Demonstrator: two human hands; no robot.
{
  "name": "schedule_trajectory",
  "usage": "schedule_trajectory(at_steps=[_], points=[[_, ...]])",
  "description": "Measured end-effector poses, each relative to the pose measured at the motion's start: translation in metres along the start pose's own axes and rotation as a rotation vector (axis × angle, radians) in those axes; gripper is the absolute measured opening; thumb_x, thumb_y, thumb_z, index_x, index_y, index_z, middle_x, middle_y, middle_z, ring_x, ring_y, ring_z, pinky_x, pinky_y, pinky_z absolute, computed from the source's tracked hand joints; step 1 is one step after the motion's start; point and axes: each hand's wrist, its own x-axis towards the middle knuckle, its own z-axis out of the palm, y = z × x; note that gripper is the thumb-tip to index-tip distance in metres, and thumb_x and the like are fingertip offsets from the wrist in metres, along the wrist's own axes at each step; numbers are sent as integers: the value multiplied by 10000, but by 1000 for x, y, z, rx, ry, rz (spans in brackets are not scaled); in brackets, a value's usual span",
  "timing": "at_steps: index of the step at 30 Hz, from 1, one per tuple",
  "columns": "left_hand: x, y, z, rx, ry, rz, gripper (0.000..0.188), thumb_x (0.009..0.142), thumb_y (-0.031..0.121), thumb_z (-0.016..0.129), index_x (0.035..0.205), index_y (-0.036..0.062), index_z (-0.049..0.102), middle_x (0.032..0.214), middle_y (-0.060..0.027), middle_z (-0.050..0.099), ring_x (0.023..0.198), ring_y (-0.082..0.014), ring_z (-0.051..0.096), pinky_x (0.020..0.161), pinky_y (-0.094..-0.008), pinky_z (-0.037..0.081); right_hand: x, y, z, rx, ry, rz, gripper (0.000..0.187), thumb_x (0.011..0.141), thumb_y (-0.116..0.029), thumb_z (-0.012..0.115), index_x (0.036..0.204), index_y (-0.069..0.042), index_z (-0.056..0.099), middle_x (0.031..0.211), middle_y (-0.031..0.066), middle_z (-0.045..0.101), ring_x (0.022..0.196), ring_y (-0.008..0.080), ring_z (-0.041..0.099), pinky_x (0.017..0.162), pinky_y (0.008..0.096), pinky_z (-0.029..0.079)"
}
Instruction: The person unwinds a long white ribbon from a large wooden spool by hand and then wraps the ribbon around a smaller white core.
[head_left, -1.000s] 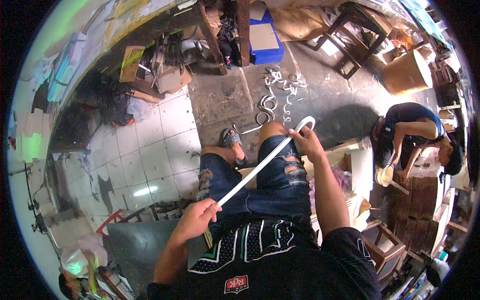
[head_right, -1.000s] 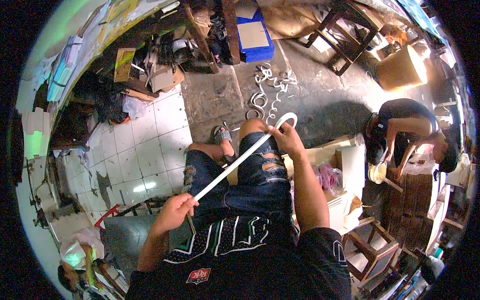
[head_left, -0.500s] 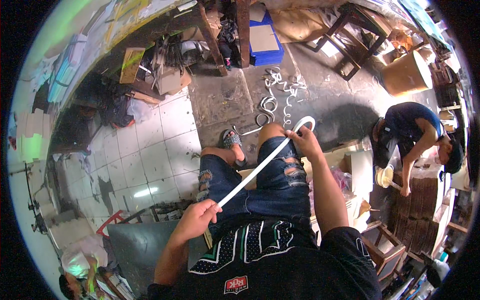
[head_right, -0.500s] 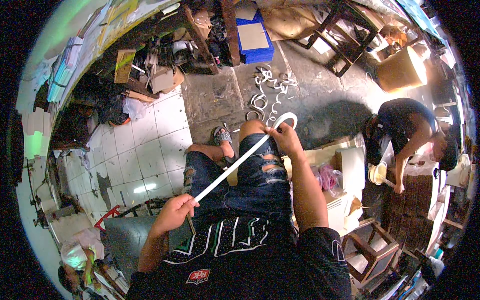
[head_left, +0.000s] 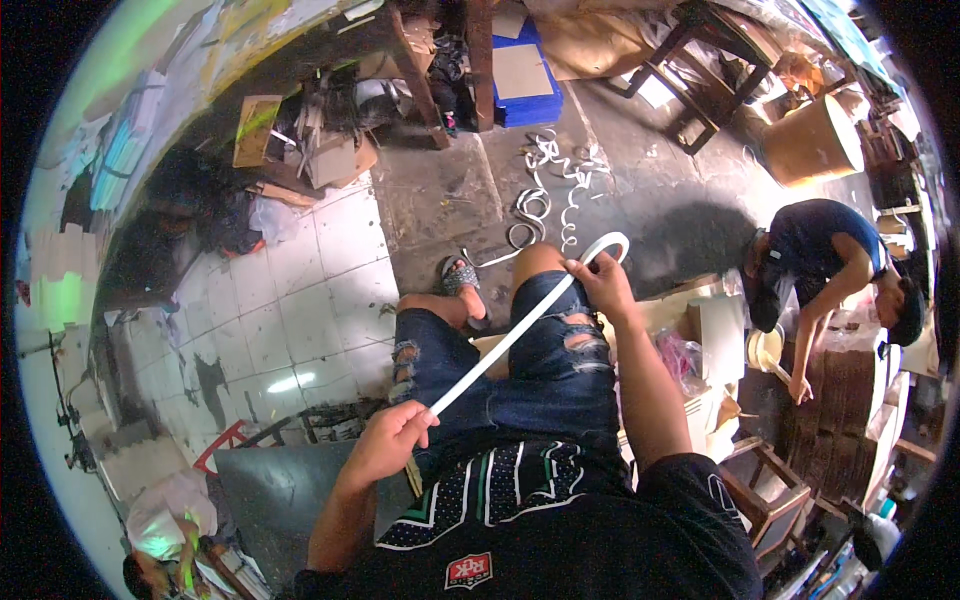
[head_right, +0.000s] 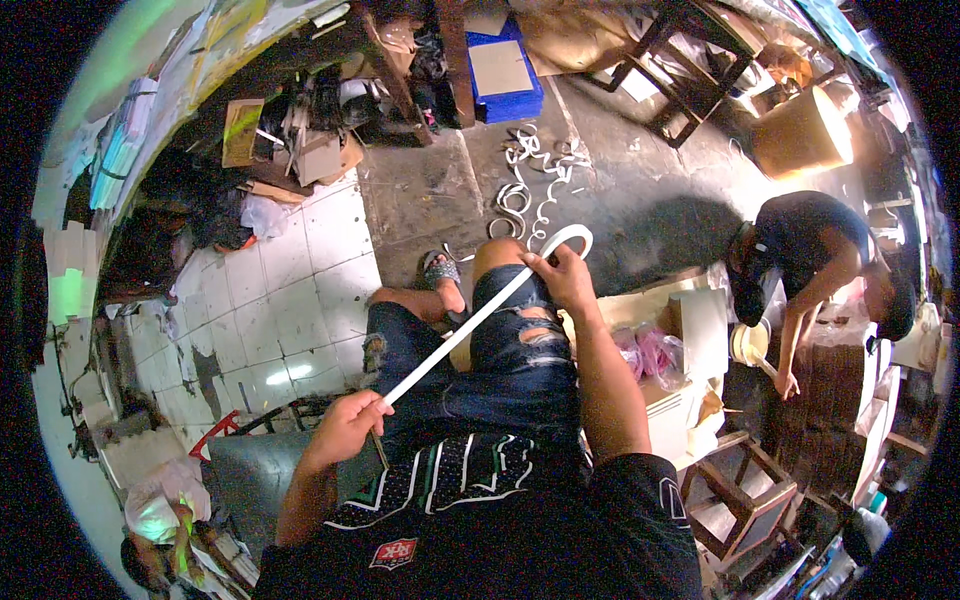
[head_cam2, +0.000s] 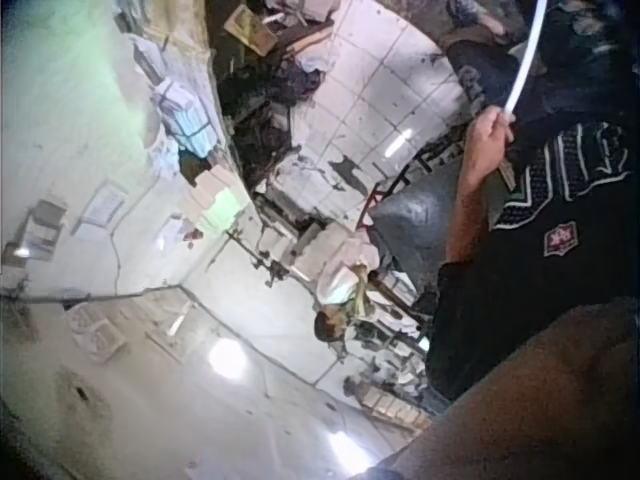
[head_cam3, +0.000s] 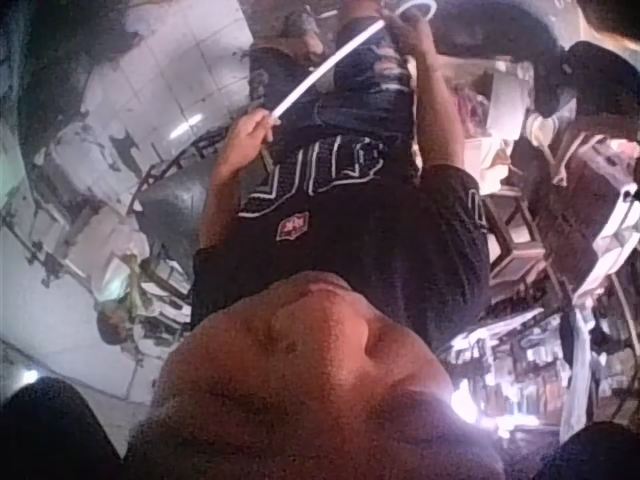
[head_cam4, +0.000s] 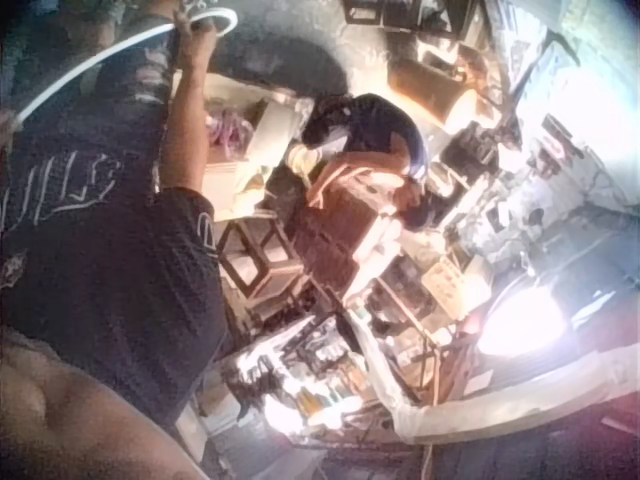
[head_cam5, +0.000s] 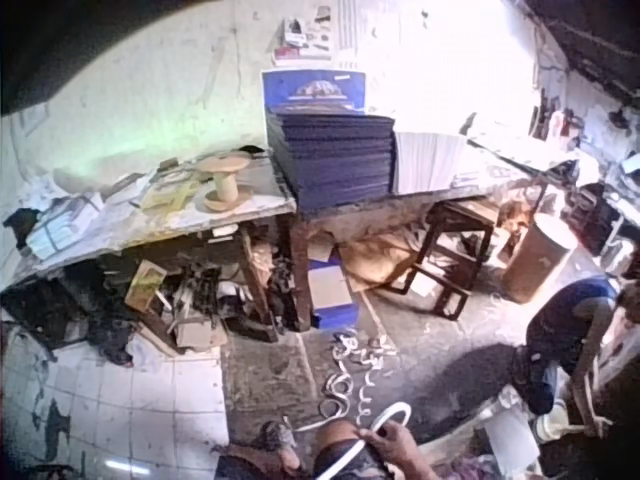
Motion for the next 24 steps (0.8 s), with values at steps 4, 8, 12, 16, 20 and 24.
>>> schedule_trajectory(at_steps=[4,8,12,16,20,24], points=[[11,-2,6,-11,3,48,269,989,216,465,903,15,621,642,-22,585,602,-109,540,589,-270,437,9,23,5,-70,85,-9,374,843,-323,718,947,28,643,775,101,659,695,158,598,641,310,474],[77,10,22,-68,-33,164,284,985,226,474,864,10,615,623,-24,580,576,-115,543,564,-268,430,28,48,5,-219,121,-5,436,838,-388,690,941,30,620,759,126,646,682,190,613,629,350,474],[165,23,41,-141,-45,216,285,976,223,487,840,5,611,615,-26,577,570,-121,547,556,-275,432,34,100,3,-647,191,196,479,795,-479,665,1007,-53,610,989,199,669,959,368,635,806,468,486],[176,12,38,-86,-31,173,280,949,225,492,815,17,624,630,-57,608,577,-152,577,567,-306,444,34,94,-4,-650,249,264,443,807,-477,651,973,-68,606,971,208,664,955,409,616,810,498,478],[104,-40,1,-62,-4,49,258,967,195,487,818,24,609,645,-23,595,608,-129,559,593,-281,448,6,13,-6,-569,285,-6,413,831,-444,640,932,-46,601,855,210,660,850,422,628,734,483,481],[15,-69,-6,15,51,-108,252,961,216,500,826,37,614,680,-22,598,658,-134,559,636,-297,449,-37,-38,17,-389,214,-195,321,824,-338,697,930,-44,623,757,180,659,751,390,651,660,440,500]])
